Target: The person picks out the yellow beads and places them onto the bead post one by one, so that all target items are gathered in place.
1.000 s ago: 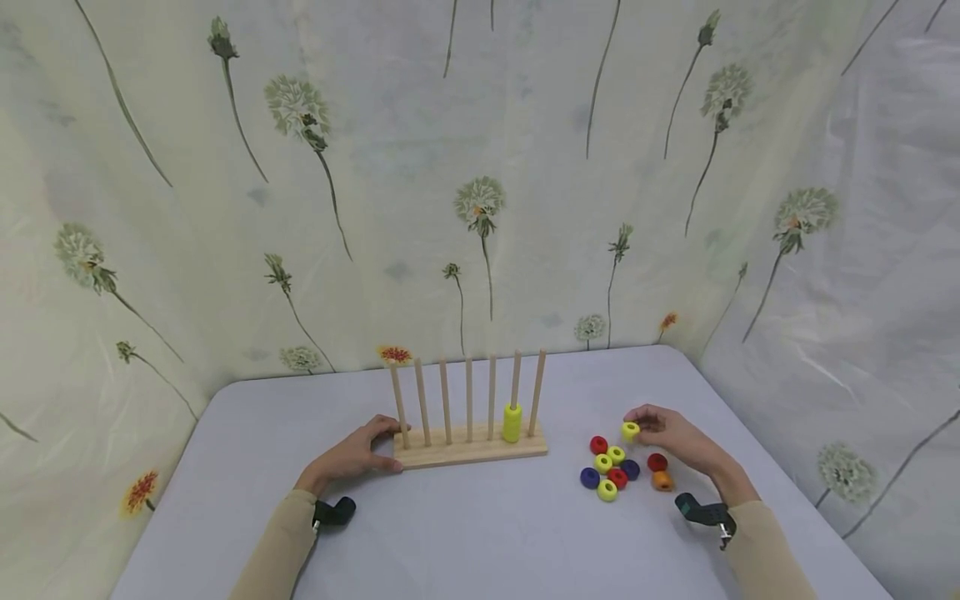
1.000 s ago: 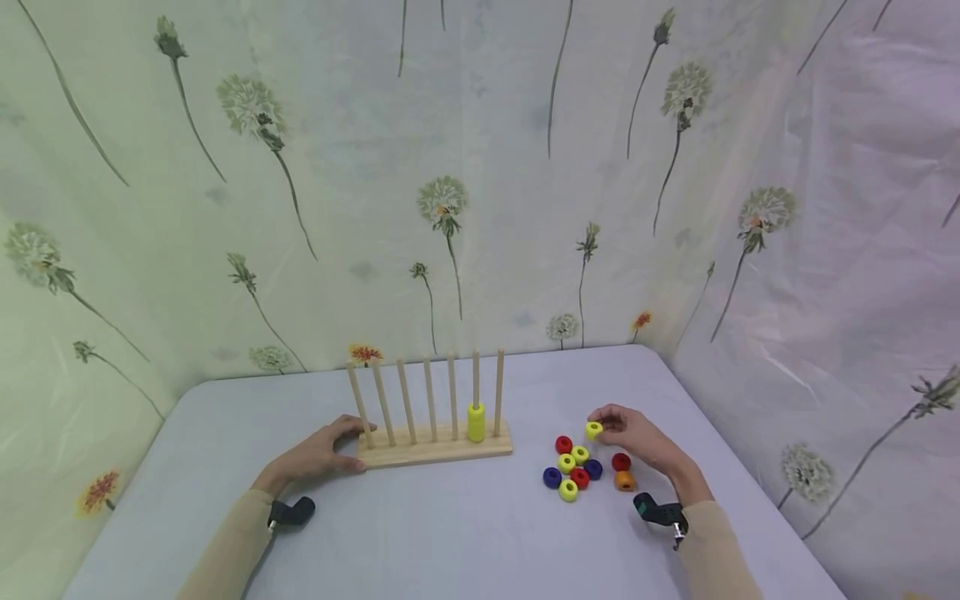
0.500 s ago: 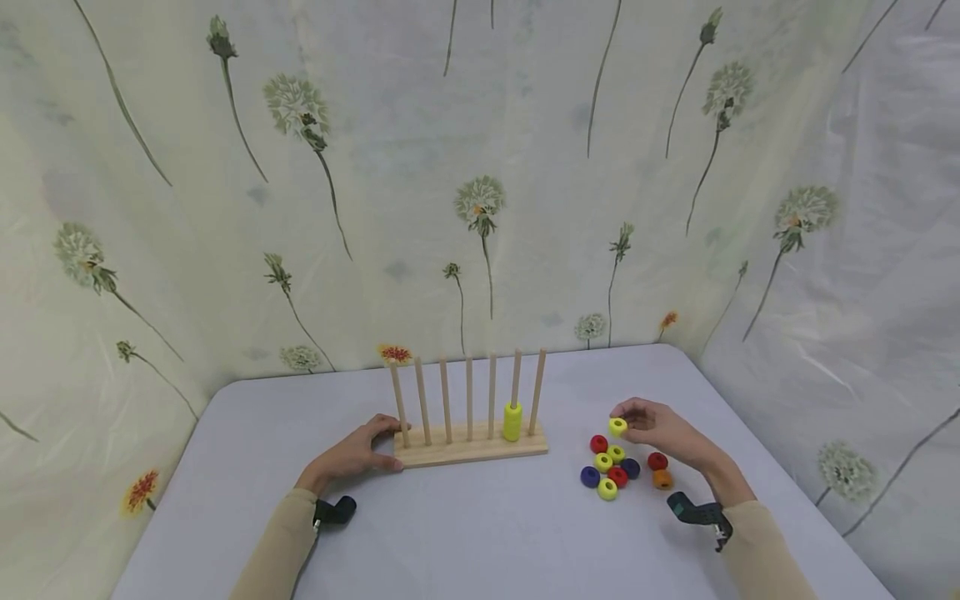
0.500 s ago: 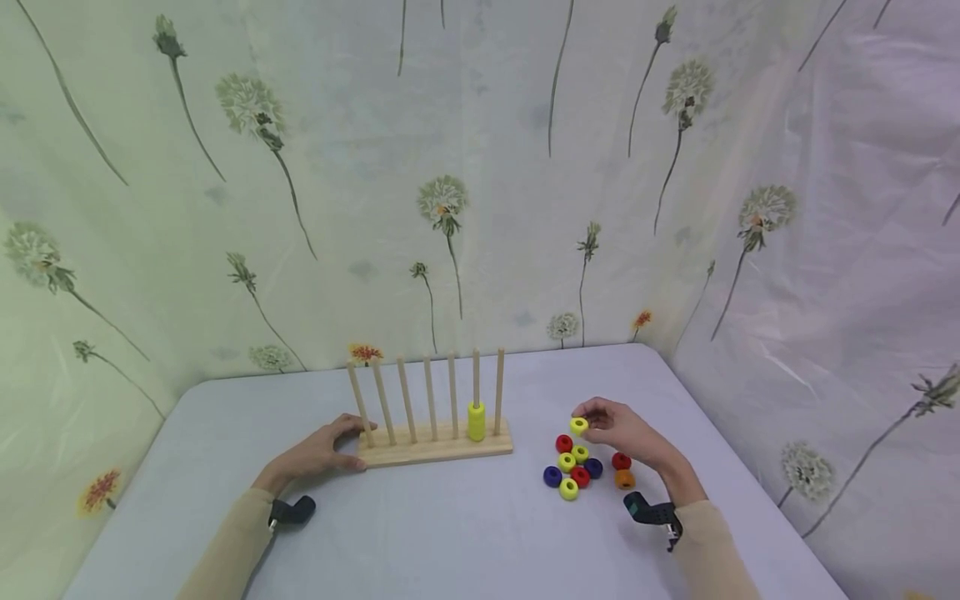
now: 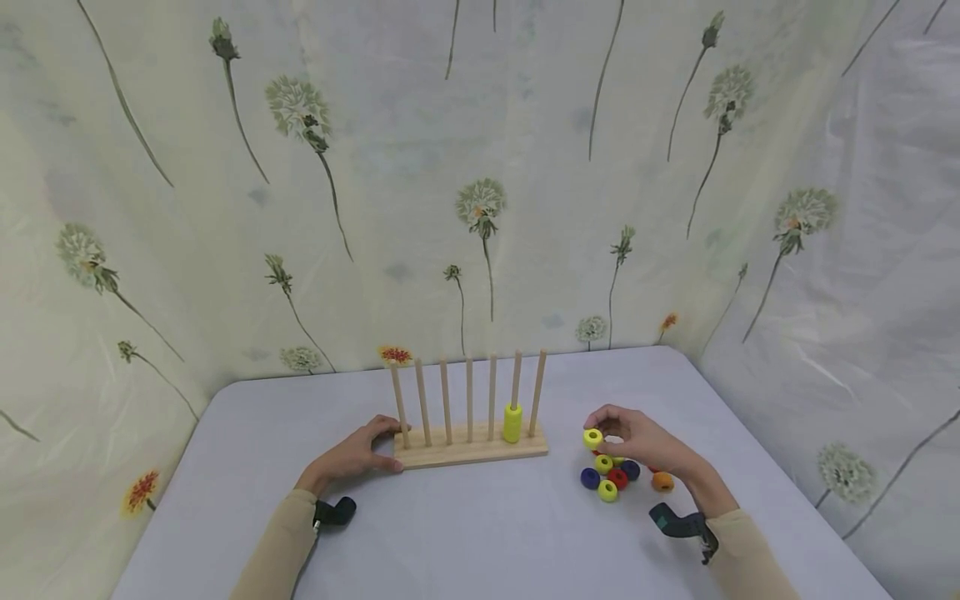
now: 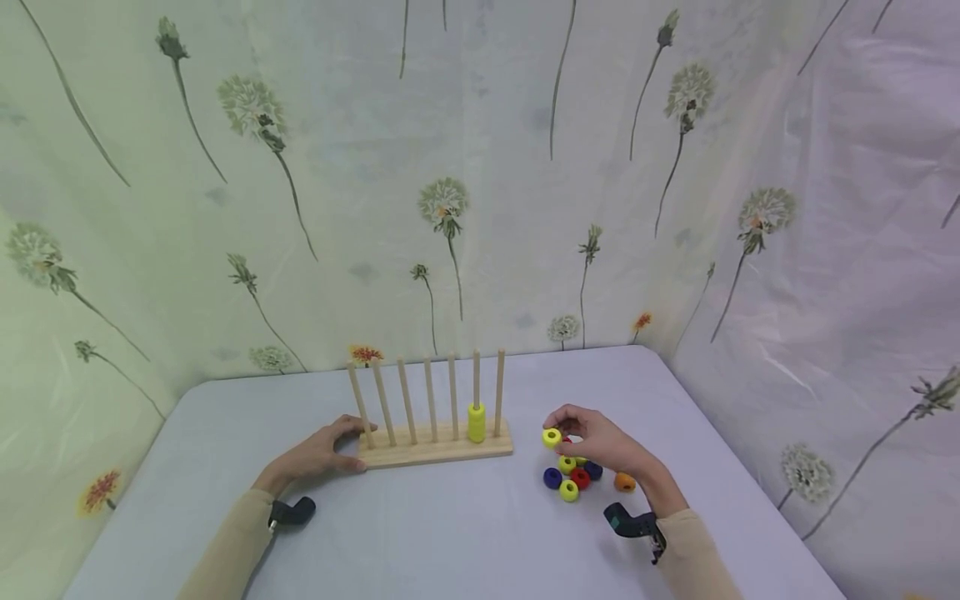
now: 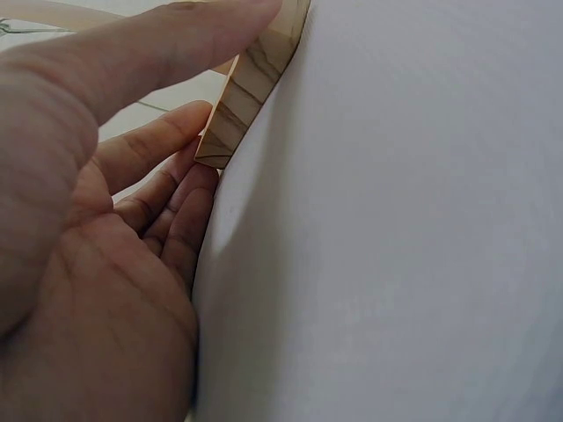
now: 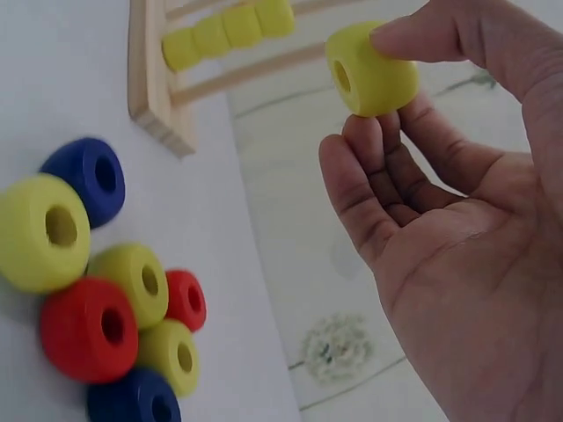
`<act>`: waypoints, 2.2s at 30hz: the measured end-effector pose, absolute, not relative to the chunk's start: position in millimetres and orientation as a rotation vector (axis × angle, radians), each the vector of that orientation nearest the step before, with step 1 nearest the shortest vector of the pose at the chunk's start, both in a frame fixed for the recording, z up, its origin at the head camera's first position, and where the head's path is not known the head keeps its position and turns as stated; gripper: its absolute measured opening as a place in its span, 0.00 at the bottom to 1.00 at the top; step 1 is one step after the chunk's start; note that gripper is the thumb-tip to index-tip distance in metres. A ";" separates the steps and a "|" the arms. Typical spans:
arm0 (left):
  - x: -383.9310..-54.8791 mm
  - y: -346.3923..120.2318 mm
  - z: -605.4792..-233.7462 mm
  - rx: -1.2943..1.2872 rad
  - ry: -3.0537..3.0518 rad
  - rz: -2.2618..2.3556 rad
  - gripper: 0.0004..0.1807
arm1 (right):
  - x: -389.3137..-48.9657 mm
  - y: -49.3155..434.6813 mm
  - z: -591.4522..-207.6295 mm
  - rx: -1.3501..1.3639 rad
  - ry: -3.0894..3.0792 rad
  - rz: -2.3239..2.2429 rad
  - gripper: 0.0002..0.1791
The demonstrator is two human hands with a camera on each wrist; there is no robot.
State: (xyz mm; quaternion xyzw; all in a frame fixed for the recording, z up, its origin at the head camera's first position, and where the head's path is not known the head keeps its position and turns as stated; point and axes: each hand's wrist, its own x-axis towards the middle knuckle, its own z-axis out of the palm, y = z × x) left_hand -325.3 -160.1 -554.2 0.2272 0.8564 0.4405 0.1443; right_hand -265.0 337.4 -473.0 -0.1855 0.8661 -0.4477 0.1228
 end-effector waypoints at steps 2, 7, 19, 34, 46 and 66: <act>-325.5 -160.2 -554.1 0.664 2.471 1.265 0.37 | -263.8 332.1 -471.6 -0.545 2.528 -1.309 0.17; -325.9 -160.7 -554.4 0.680 2.469 1.267 0.36 | -258.2 318.8 -466.4 -0.567 2.534 -1.316 0.17; -325.3 -160.3 -554.1 0.679 2.472 1.267 0.36 | -248.2 283.8 -463.4 -0.614 2.588 -1.402 0.17; -326.6 -159.4 -553.0 0.635 2.472 1.263 0.37 | -235.0 238.4 -466.4 -0.405 2.797 -1.546 0.18; -326.5 -161.1 -553.2 0.646 2.459 1.266 0.36 | -232.6 225.2 -464.9 -0.247 2.831 -1.608 0.18; -324.8 -159.7 -550.4 0.670 2.446 1.275 0.34 | -244.4 217.5 -417.3 -0.188 2.935 -1.652 0.17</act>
